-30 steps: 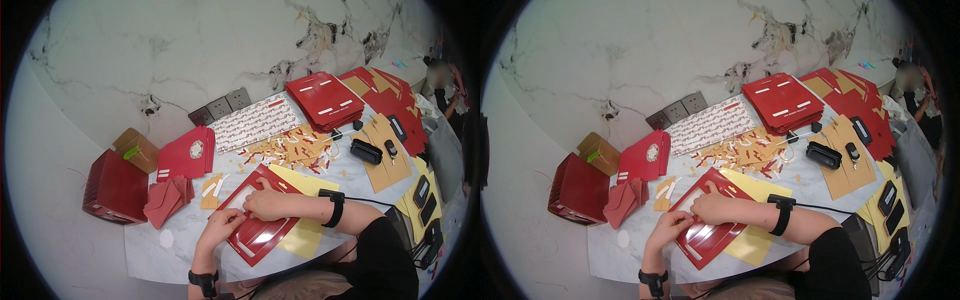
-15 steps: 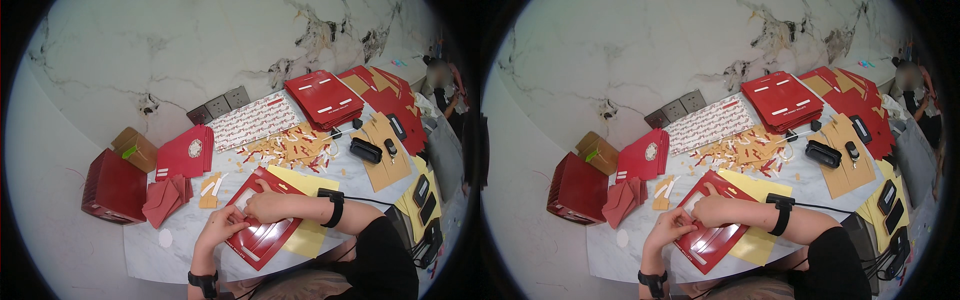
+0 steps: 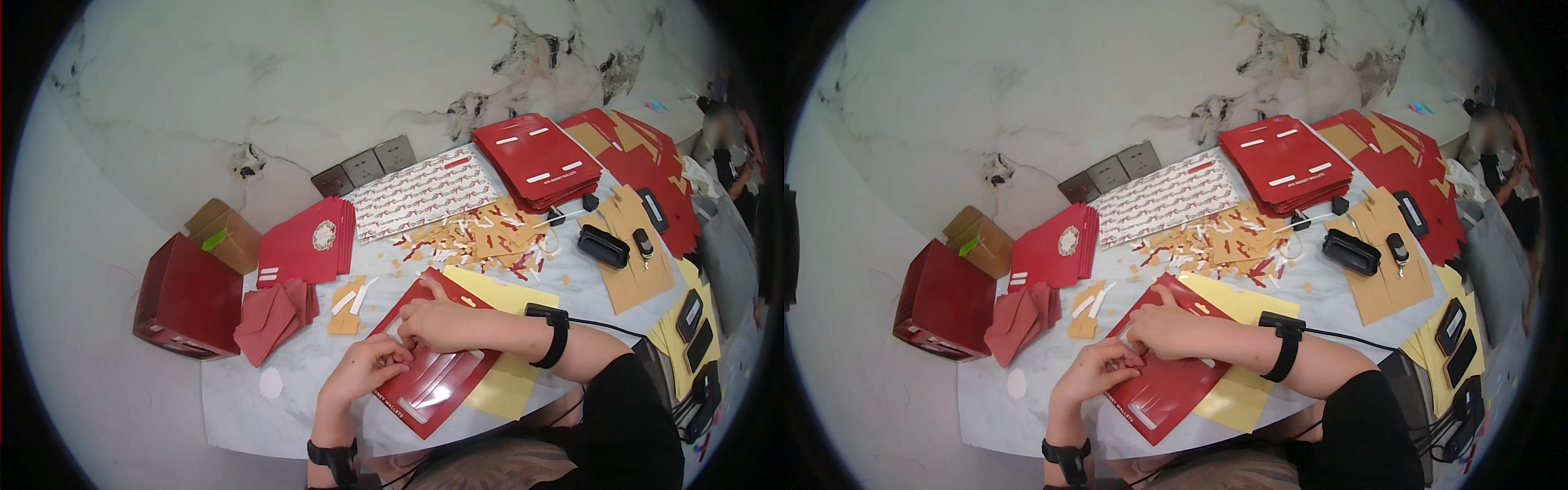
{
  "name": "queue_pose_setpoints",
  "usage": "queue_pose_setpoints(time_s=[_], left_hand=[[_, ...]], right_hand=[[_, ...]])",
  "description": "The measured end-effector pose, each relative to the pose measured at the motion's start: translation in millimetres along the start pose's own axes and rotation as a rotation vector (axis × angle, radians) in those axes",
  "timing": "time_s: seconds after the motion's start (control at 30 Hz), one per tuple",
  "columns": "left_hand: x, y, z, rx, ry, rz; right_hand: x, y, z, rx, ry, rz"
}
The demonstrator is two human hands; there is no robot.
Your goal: The recorder is assembling gift kits by folding paper, adding stickers, and organizing components into a red box.
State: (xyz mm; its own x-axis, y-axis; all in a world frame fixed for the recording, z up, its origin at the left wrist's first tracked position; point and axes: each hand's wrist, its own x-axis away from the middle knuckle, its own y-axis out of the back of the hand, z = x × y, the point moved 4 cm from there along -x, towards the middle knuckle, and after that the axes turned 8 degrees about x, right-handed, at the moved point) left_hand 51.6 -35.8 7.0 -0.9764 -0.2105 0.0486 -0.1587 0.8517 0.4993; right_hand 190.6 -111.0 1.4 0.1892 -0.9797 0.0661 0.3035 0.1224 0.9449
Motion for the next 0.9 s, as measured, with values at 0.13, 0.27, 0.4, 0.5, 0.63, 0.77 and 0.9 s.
queue_pose_setpoints(time_s=[0.13, 0.27, 0.4, 0.5, 0.63, 0.77, 0.9], left_hand=[[5.6, 7.4, -3.3, -0.005, 0.028, 0.067], [1.6, 2.4, 3.3, 0.054, 0.066, 0.106], [8.7, 6.0, -0.8, 0.072, -0.002, 0.065], [5.5, 6.0, -0.9, 0.127, 0.112, 0.064], [3.7, 5.2, -5.3, 0.159, 0.173, 0.02], [1.1, -0.1, 1.3, 0.105, 0.172, 0.031], [0.7, 3.0, -4.7, 0.182, 0.239, -0.018]], right_hand=[[0.9, -4.2, -2.4, -0.02, 0.023, 0.002], [4.8, -6.4, -6.9, -0.035, 0.001, -0.018], [13.0, 19.8, 0.5, 0.081, 0.03, -0.051], [25.7, 46.3, -9.2, 0.182, -0.127, -0.111], [60.5, 112.4, -16.4, 0.224, -0.526, -0.505], [97.0, 156.0, -15.9, 0.082, -0.618, -0.945], [94.1, 139.3, -0.6, 0.005, -0.306, -0.516]])
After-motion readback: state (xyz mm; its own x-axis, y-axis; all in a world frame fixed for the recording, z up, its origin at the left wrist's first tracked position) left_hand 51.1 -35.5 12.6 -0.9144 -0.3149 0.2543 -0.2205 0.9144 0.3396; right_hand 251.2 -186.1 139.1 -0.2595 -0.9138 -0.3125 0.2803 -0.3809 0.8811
